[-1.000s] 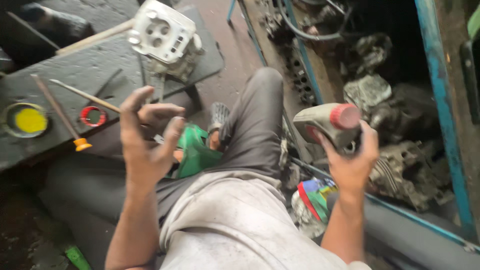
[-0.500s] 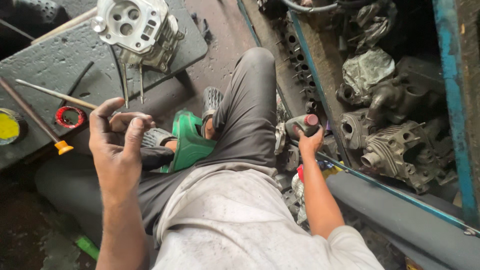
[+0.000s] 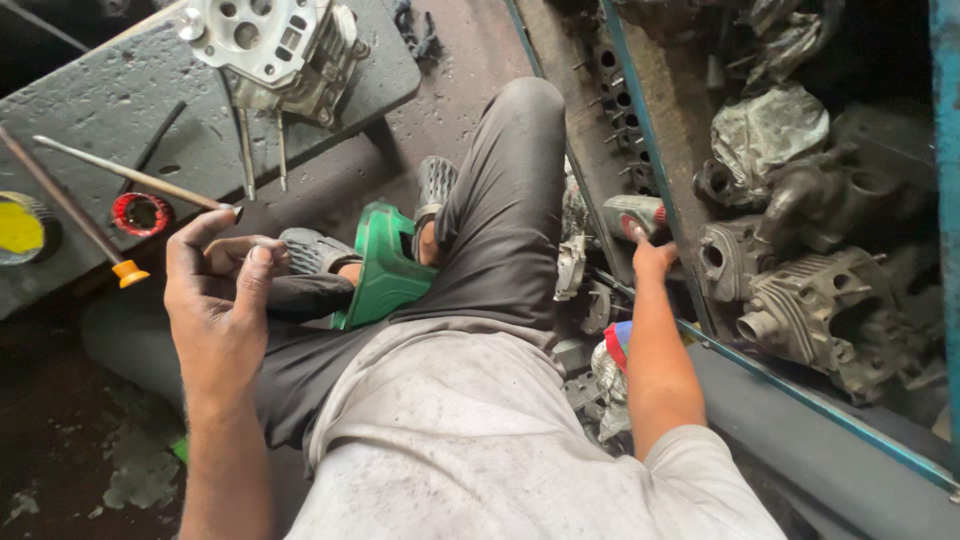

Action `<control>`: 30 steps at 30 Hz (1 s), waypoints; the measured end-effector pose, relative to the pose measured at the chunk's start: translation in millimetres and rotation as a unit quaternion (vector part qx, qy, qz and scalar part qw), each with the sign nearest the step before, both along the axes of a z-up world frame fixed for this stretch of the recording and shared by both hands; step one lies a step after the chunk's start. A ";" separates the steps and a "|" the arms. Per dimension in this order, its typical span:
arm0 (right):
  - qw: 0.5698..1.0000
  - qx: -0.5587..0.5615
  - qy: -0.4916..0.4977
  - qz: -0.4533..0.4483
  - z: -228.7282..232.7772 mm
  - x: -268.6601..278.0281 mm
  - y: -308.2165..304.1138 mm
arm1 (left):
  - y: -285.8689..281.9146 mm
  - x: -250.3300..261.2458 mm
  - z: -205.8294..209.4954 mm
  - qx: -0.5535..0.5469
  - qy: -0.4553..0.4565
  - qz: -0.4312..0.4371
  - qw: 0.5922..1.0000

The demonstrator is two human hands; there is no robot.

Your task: The person opens a bottle, pours liquid into a small container, and uses a cloth to wipe and clean a metal engine part. They also use a small tool to scrape or clean the part while seated on the floor.

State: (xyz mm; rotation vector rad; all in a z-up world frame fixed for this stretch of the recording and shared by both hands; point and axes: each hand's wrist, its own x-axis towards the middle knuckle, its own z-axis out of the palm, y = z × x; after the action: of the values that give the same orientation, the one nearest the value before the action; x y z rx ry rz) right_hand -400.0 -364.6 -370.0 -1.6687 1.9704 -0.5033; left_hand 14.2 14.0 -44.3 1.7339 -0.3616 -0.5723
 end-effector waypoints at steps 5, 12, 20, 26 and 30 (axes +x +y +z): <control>0.999 0.032 -0.002 0.019 13.6 9.2 -14.5 | 10.6 0.7 -0.8 0.070 -0.049 0.019 0.996; 1.000 -0.002 -0.015 0.006 31.5 29.7 -4.9 | 28.8 -7.5 -15.2 0.130 -0.068 0.063 0.987; 0.967 0.201 -0.038 -0.154 9.1 55.6 6.8 | 84.2 5.1 -41.9 0.115 -0.092 0.148 0.978; 0.959 0.189 -0.212 -0.011 8.1 114.2 20.2 | 148.8 23.3 -93.5 -0.060 -0.011 0.279 0.958; 0.958 -0.031 -0.221 0.180 34.7 181.4 -1.3 | 176.6 28.0 -135.5 -0.235 0.046 0.338 0.910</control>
State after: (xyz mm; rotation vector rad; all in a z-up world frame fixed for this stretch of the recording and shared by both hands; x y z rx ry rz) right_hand -218.6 -365.9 -335.3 -1.7215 1.3105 -0.7274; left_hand 42.2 190.6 -179.8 1.2414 0.1704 -0.0429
